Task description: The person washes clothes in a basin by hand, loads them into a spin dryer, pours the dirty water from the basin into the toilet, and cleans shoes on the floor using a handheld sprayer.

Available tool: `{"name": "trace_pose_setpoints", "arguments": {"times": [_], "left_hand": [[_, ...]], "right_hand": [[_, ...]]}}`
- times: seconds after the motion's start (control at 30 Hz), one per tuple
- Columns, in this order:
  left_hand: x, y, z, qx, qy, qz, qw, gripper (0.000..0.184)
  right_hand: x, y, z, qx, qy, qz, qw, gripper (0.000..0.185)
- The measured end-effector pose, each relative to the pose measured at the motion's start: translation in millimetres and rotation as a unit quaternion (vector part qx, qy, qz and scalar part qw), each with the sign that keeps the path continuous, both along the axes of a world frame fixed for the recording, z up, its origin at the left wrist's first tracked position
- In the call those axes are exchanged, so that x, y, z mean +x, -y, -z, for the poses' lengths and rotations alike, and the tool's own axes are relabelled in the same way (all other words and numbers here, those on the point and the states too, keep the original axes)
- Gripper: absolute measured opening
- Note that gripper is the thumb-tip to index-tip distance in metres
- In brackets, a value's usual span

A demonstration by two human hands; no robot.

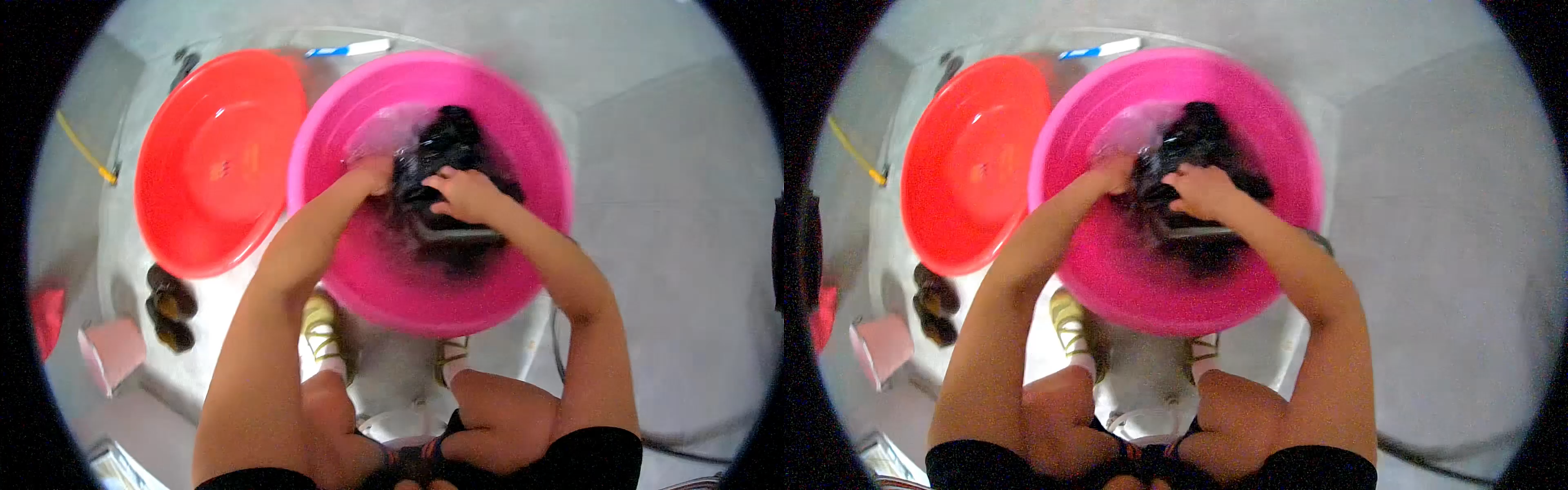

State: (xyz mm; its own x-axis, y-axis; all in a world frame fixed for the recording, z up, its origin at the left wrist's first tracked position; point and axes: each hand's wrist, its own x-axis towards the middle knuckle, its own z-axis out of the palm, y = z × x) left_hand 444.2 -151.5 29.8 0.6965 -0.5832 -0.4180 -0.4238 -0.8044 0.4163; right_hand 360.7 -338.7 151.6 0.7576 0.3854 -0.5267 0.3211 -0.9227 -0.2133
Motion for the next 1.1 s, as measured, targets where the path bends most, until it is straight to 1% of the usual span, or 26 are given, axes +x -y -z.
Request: {"name": "trace_pose_setpoints", "arguments": {"times": [0.03,0.07,0.1,0.13,0.17,0.2,0.23,0.27,0.3,0.33,0.37,0.4,0.43,0.5,0.57,0.63,0.7,0.73,0.77,0.83,0.93,0.97,1.0,1.03,1.07,1.1], "left_hand": [[-0.9,4.5,-6.2,0.016,-0.005,-0.014,1.0,0.037],[-3.5,24.5,-26.2,-0.019,0.012,-0.013,1.0,0.033],[-4.4,35.6,-25.5,-0.064,0.039,0.002,0.997,0.034],[-9.1,37.9,-24.0,-0.151,0.108,0.019,0.983,0.038],[-23.2,19.6,-15.4,-0.197,0.084,0.032,0.976,0.044],[-17.5,5.6,8.5,-0.265,0.095,0.025,0.959,0.052],[-12.2,-7.5,-4.5,-0.15,0.039,0.019,0.988,0.062],[1.9,-19.0,24.0,-0.128,0.051,-0.001,0.99,0.066],[19.5,-41.0,79.1,-0.112,0.078,-0.039,0.99,0.07],[37.6,-59.1,137.5,-0.122,0.097,-0.072,0.985,0.074],[46.7,-62.4,129.7,-0.002,0.049,-0.02,0.999,0.076],[20.1,-37.6,74.7,-0.041,0.037,-0.023,0.998,0.074],[7.3,-34.4,53.7,-0.051,0.018,-0.033,0.998,0.073],[16.8,-27.8,83.5,-0.018,-0.015,-0.038,0.999,0.074],[21.6,-15.8,88.2,-0.006,-0.017,-0.028,0.999,0.073],[18.5,-18.7,86.6,-0.014,0.009,-0.003,1.0,0.07],[16.7,-20.6,85.6,-0.043,-0.009,-0.008,0.999,0.064],[12.6,-22.4,72.3,-0.056,-0.02,-0.01,0.998,0.062],[7.5,-23.5,59.3,-0.076,-0.041,-0.011,0.996,0.057],[3.4,-28.1,20.6,-0.129,-0.062,-0.021,0.99,0.052],[23.6,-21.2,80.3,-0.094,-0.059,-0.019,0.994,0.057],[27.3,-22.1,104.7,-0.169,-0.006,-0.003,0.986,0.062],[9.8,-32.4,47.5,-0.127,-0.046,-0.039,0.99,0.062],[14.2,-23.0,62.3,-0.101,-0.011,-0.013,0.995,0.057],[7.7,-23.6,34.4,-0.172,-0.016,-0.014,0.985,0.052],[11.0,-15.6,22.9,-0.127,-0.018,-0.029,0.991,0.046]], "right_hand": [[-11.1,18.6,3.9,0.044,0.15,-0.014,0.988,0.049],[-20.0,41.8,-23.4,0.031,0.265,0.005,0.964,0.048],[-23.7,61.6,-52.8,-0.003,0.297,0.023,0.954,0.048],[-31.9,78.2,-82.6,-0.035,0.343,0.045,0.938,0.048],[-53.6,74.1,-128.8,-0.08,0.375,0.061,0.921,0.05],[-54.5,86.6,-146.4,-0.151,0.403,0.082,0.899,0.052],[-52.9,94.6,-173.3,-0.165,0.432,0.098,0.881,0.054],[-55.1,98.6,-213.4,-0.194,0.472,0.101,0.854,0.055],[-57.1,100.4,-246.4,-0.232,0.505,0.108,0.824,0.053],[-61.0,113.5,-278.8,-0.276,0.54,0.101,0.789,0.054],[-68.1,129.1,-316.0,-0.316,0.572,0.091,0.752,0.056],[-113.7,123.5,-410.1,-0.41,0.585,0.097,0.693,0.058],[-131.3,123.4,-453.3,-0.476,0.59,0.109,0.643,0.06],[-176.6,125.6,-528.6,-0.625,0.597,0.089,0.495,0.063],[-228.1,118.1,-582.8,-0.69,0.582,0.107,0.417,0.069],[-269.0,114.3,-611.9,-0.724,0.564,0.158,0.366,0.072],[-299.3,108.8,-632.3,-0.763,0.539,0.183,0.306,0.073],[-309.9,107.2,-641.3,-0.77,0.534,0.185,0.296,0.07],[-318.8,105.0,-645.2,-0.81,0.477,0.208,0.27,0.071],[-337.3,119.3,-659.0,-0.853,0.43,0.164,0.247,0.07],[-316.4,99.8,-652.1,-0.89,0.318,0.238,0.222,0.064],[-304.6,87.5,-650.4,-0.897,0.264,0.295,0.196,0.064],[-318.9,108.7,-660.6,-0.922,0.251,0.235,0.18,0.068],[-316.6,99.9,-666.2,-0.915,0.256,0.24,0.198,0.069],[-314.0,91.2,-671.7,-0.908,0.262,0.245,0.216,0.07],[-297.0,60.1,-656.8,-0.901,0.224,0.29,0.233,0.076]]}}
